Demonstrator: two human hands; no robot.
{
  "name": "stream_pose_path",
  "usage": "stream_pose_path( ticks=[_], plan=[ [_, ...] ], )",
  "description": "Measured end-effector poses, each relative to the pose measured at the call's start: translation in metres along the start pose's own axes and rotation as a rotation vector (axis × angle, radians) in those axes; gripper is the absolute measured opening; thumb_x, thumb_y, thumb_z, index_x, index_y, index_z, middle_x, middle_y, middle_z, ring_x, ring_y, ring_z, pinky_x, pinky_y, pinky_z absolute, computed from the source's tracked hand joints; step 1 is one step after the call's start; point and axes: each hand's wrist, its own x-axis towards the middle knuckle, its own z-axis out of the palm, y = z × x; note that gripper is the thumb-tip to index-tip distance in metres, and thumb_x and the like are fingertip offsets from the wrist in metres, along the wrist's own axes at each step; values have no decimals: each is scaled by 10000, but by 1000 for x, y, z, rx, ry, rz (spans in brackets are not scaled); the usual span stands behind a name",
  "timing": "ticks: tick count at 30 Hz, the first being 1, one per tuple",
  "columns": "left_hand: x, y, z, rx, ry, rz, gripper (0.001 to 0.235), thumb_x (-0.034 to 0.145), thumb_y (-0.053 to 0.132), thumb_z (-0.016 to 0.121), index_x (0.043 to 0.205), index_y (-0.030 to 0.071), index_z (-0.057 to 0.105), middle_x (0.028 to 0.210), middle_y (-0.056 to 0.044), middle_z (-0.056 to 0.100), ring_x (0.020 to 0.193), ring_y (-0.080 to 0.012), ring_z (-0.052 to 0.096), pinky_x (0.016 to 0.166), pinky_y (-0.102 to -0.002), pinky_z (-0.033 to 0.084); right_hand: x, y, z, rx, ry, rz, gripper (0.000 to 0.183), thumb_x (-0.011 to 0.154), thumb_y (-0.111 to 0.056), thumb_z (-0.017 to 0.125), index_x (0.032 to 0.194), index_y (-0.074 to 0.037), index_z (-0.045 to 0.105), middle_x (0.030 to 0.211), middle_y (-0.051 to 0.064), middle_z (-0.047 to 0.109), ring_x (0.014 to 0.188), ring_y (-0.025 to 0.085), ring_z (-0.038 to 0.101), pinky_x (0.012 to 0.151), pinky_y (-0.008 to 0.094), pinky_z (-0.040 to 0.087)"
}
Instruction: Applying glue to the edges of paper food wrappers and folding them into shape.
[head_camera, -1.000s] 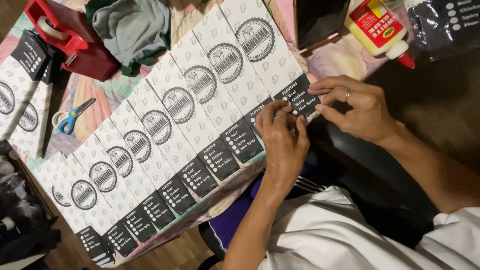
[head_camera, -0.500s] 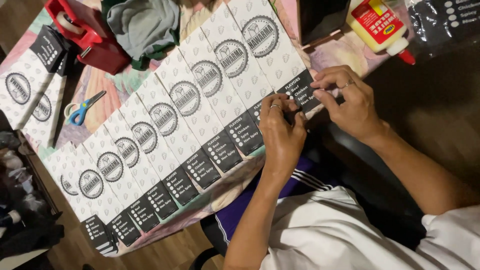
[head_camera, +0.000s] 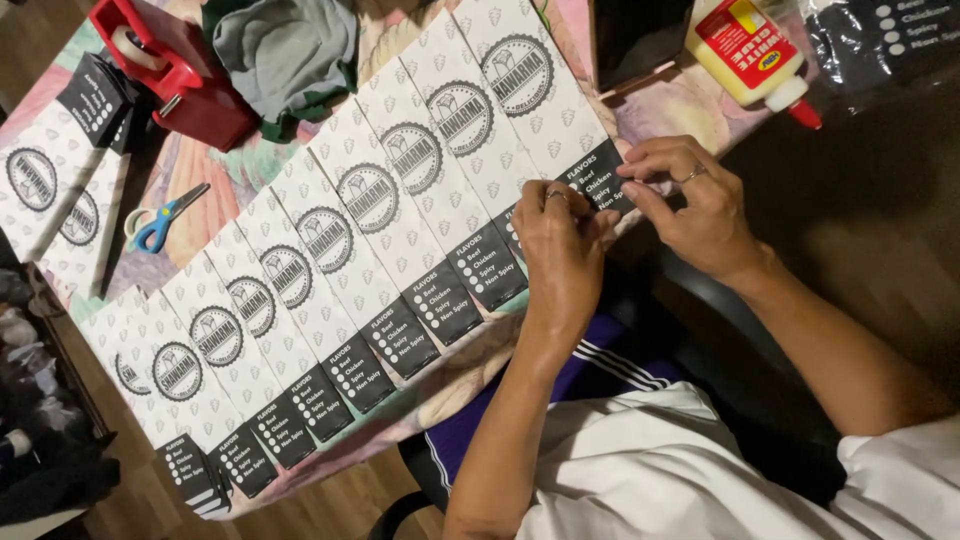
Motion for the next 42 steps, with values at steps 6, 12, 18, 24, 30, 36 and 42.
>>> stream_pose_path(
  ticks=[6,12,18,24,30,36,42],
  plan=[
    [7,8,-18,-253,-96,-119,297,655,-54,865,799,-16,608,929,-125,521,843,-426,696,806,-408,564,1,-2,-1,22,2,15,113,994,38,779,1021,11,672,1073,142,720,988,337,711,855,413,565],
    [11,14,-25,-240,-81,-146,225,659,-89,798,767,-9,618,889,-131,532,769,-417,700,702,-417,578,2,-5,7,-17,43,-7,104,986,44,767,1027,9,679,1064,154,712,997,356,703,864,436,565],
    [8,15,-23,-224,-60,-176,195,681,-97,768,793,-19,628,931,-160,560,792,-415,682,709,-429,575,-2,-3,9,-38,41,-16,86,1014,41,753,1050,14,680,1068,151,697,1040,357,699,864,417,569],
    [9,10,-16,-208,-9,-108,144,735,-128,666,762,12,646,897,-136,574,785,-397,690,693,-398,566,0,-6,6,-36,37,-4,79,1022,66,745,1048,22,684,1068,155,706,1062,372,701,881,434,564],
    [1,-7,14,80,38,81,324,783,264,821,743,61,571,908,-83,546,990,-294,643,1035,-426,416,1,-6,7,-38,42,-26,102,1018,54,762,1012,36,662,1046,163,726,1028,374,707,1005,482,550],
    [9,3,-23,-232,-145,-46,204,742,-24,821,809,-8,629,953,-136,559,926,-433,679,868,-452,553,3,-8,5,-27,32,-2,102,1012,73,758,1012,47,660,1036,162,731,1030,367,712,1046,497,539],
    [7,1,-20,-235,-126,-26,251,726,-2,834,821,26,603,961,-130,542,884,-415,677,822,-441,551,4,-10,6,-41,29,41,61,1030,78,715,1033,31,676,1043,158,716,1040,377,709,1040,515,540]
  ],
)
